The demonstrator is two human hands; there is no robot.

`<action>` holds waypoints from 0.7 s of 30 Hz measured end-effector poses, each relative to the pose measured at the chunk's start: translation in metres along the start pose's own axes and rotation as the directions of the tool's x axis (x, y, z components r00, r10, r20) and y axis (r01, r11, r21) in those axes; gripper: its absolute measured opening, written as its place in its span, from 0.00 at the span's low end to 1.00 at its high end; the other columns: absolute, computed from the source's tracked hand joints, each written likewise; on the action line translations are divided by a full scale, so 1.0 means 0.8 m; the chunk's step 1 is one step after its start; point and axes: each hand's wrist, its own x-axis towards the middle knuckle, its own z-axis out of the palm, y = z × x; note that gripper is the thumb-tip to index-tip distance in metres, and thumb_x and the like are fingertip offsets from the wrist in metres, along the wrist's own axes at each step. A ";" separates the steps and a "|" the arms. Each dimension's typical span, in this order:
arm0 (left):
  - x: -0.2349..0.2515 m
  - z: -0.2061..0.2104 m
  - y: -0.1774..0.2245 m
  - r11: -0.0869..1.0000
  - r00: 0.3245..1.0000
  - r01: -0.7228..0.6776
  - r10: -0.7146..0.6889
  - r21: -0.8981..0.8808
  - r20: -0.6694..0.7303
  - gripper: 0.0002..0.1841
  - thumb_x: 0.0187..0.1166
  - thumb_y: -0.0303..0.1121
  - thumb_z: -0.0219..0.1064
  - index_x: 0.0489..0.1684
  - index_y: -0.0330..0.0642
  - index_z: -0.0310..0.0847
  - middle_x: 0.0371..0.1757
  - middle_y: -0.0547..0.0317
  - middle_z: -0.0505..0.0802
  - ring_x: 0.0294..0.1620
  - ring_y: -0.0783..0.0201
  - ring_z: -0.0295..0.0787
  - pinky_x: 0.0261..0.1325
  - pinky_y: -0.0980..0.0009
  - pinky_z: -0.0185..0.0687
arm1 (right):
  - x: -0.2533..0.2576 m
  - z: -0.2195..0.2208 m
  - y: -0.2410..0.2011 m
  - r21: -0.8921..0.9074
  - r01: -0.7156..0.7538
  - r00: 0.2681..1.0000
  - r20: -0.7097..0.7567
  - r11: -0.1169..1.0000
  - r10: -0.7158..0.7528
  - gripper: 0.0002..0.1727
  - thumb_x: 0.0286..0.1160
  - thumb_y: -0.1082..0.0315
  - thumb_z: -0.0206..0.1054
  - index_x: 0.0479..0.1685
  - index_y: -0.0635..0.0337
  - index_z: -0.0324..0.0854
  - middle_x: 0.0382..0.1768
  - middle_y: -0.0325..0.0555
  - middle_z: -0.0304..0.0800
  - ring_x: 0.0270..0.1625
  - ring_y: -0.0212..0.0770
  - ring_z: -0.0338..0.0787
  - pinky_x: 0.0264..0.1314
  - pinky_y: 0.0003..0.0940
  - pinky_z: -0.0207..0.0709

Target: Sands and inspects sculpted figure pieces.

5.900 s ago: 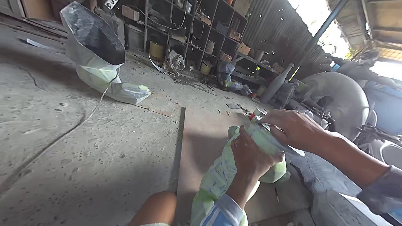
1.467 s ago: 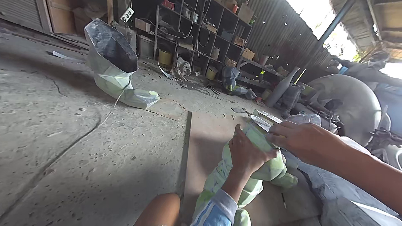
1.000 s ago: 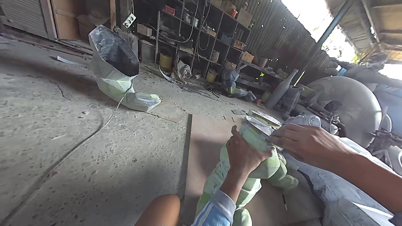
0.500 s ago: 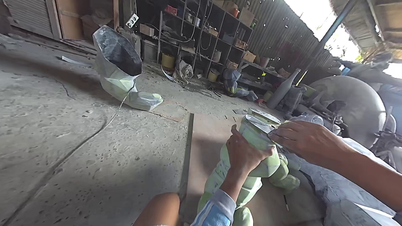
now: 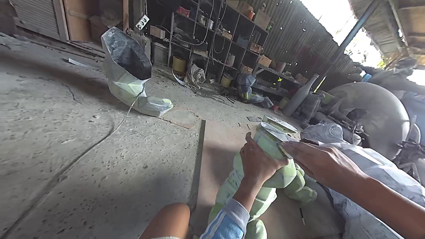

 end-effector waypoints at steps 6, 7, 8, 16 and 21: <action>0.001 0.000 0.000 0.999 1.000 0.007 -0.007 -0.033 0.000 0.82 0.22 0.77 0.84 0.90 0.41 0.45 0.58 0.50 0.88 0.62 0.52 0.85 0.72 0.50 0.75 | -0.001 -0.013 0.006 -0.102 0.005 0.991 0.137 0.995 0.009 0.24 0.69 0.73 0.70 0.69 0.56 0.85 0.68 0.43 0.90 0.66 0.42 0.92 0.56 0.38 0.90; 0.001 0.000 0.000 1.000 1.000 0.005 -0.005 -0.028 0.001 0.82 0.22 0.77 0.83 0.90 0.41 0.45 0.58 0.50 0.88 0.62 0.52 0.85 0.73 0.50 0.75 | 0.000 -0.017 0.007 -0.107 0.009 0.987 0.161 0.994 0.009 0.25 0.68 0.74 0.72 0.69 0.55 0.86 0.68 0.43 0.89 0.68 0.42 0.91 0.59 0.39 0.90; 0.001 0.000 0.000 1.000 1.000 0.004 -0.004 -0.025 0.001 0.82 0.22 0.78 0.83 0.90 0.40 0.45 0.58 0.50 0.88 0.62 0.52 0.85 0.73 0.50 0.74 | 0.000 -0.020 0.009 -0.115 0.018 0.985 0.173 0.993 0.003 0.25 0.68 0.74 0.72 0.69 0.55 0.86 0.68 0.43 0.89 0.68 0.42 0.90 0.61 0.39 0.89; 0.001 0.006 0.004 1.000 1.000 0.005 -0.005 -0.006 0.007 0.84 0.22 0.79 0.82 0.91 0.39 0.44 0.59 0.50 0.87 0.63 0.53 0.84 0.75 0.51 0.73 | -0.014 -0.022 0.016 -0.216 0.089 0.983 0.176 0.972 -0.051 0.28 0.65 0.80 0.69 0.70 0.60 0.84 0.68 0.50 0.89 0.71 0.46 0.88 0.67 0.38 0.86; 0.001 0.006 0.006 1.000 1.000 0.009 -0.009 0.003 0.022 0.84 0.21 0.80 0.81 0.91 0.39 0.44 0.60 0.50 0.87 0.65 0.52 0.83 0.76 0.52 0.72 | -0.022 -0.025 0.018 -0.231 0.089 0.987 0.152 0.969 -0.055 0.25 0.66 0.79 0.68 0.68 0.60 0.84 0.64 0.51 0.89 0.67 0.49 0.90 0.63 0.40 0.87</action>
